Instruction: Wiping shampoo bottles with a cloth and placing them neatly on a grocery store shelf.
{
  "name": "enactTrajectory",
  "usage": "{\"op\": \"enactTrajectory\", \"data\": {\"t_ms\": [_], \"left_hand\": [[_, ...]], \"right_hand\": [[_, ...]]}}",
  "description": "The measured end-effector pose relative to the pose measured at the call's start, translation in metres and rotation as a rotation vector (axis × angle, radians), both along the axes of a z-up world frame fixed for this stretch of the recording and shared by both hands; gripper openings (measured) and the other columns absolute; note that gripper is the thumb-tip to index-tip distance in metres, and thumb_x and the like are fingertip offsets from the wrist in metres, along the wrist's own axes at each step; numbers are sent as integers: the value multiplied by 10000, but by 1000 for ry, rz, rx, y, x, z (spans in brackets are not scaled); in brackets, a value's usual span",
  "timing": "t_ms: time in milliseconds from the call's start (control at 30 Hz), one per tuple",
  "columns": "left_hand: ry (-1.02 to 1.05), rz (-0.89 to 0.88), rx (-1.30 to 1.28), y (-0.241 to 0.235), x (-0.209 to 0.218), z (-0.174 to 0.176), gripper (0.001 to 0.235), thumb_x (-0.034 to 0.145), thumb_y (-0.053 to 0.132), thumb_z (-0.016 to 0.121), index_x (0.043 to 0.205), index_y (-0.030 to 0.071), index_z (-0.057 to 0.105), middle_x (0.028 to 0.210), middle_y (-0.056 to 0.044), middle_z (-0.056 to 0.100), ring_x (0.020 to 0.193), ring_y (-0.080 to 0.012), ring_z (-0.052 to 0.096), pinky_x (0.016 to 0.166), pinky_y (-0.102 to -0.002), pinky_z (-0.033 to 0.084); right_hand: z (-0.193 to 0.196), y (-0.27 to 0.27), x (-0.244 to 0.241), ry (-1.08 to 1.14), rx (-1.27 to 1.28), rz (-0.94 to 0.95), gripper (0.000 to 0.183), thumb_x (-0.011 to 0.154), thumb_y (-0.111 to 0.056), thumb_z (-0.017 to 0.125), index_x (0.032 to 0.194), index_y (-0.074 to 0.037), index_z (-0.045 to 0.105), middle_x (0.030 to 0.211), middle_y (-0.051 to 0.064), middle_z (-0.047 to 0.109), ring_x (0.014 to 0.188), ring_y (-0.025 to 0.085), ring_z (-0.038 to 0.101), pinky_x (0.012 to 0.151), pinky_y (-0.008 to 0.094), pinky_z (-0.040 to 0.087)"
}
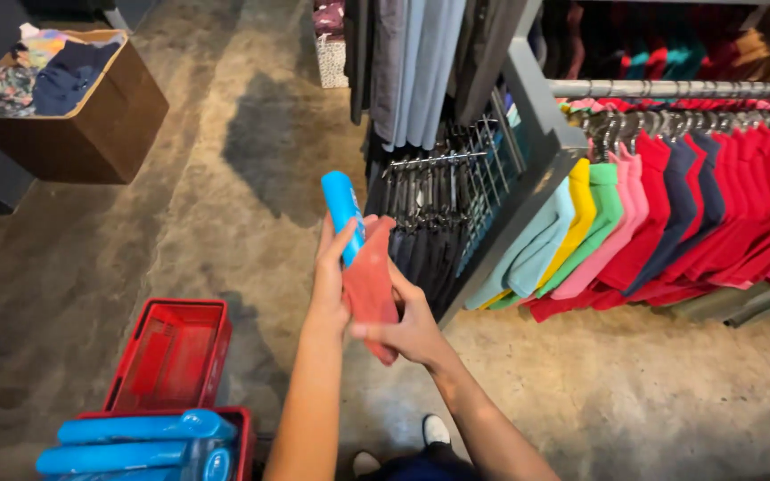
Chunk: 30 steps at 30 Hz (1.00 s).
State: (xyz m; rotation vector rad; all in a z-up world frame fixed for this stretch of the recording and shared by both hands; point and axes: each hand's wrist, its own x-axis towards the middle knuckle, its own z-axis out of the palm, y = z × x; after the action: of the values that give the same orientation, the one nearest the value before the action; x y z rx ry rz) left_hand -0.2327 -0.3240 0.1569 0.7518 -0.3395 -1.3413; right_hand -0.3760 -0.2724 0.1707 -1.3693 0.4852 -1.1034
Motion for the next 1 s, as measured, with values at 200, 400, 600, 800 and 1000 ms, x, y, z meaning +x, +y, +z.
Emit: {"op": "enactTrajectory", "data": {"t_ms": [200, 400, 600, 800, 1000], "left_hand": [[-268, -135, -36, -34, -10, -7, 845, 946, 349, 690, 1613, 284, 176, 1234, -271, 685, 964, -308, 716, 760, -371, 603], [2, -85, -103, -55, -32, -15, 853, 923, 262, 722, 1586, 310, 187, 1092, -321, 646, 911, -521, 718, 774, -619, 616], [154, 40, -74, -59, -31, 2, 654, 874, 265, 729, 1418, 403, 393, 1061, -204, 663, 717, -325, 665, 526, -430, 602], [199, -120, 47, 1, -73, 85, 408, 850, 378, 686, 1136, 139, 518, 787, -22, 586, 592, -125, 575, 509, -236, 505], [267, -100, -80, -54, -65, -12, 441, 856, 387, 690, 1154, 79, 588, 818, -116, 573, 601, -218, 534, 496, -328, 487]], "right_hand": [[-31, -1, -28, 84, -115, -115, 1179, 412, -234, 1071, 1462, -62, 563, 1574, 102, 502, 1364, 137, 434, 1165, 416, 342], [-26, -11, -54, 30, -154, -259, 767, 496, -27, 1029, 1211, -46, 752, 1288, 158, 731, 1179, 226, 639, 1021, 441, 505], [-46, -30, -86, -90, -146, -213, 327, 609, 178, 862, 887, 8, 844, 612, 138, 721, 466, 95, 601, 494, 298, 546], [6, -12, -79, 25, 8, -166, 883, 490, 90, 992, 1314, 11, 684, 1014, 160, 791, 859, 80, 543, 785, 273, 546], [25, -10, -86, -9, -136, -160, 683, 647, 104, 923, 1276, -43, 700, 1068, 157, 796, 621, 69, 643, 433, 238, 499]]}}
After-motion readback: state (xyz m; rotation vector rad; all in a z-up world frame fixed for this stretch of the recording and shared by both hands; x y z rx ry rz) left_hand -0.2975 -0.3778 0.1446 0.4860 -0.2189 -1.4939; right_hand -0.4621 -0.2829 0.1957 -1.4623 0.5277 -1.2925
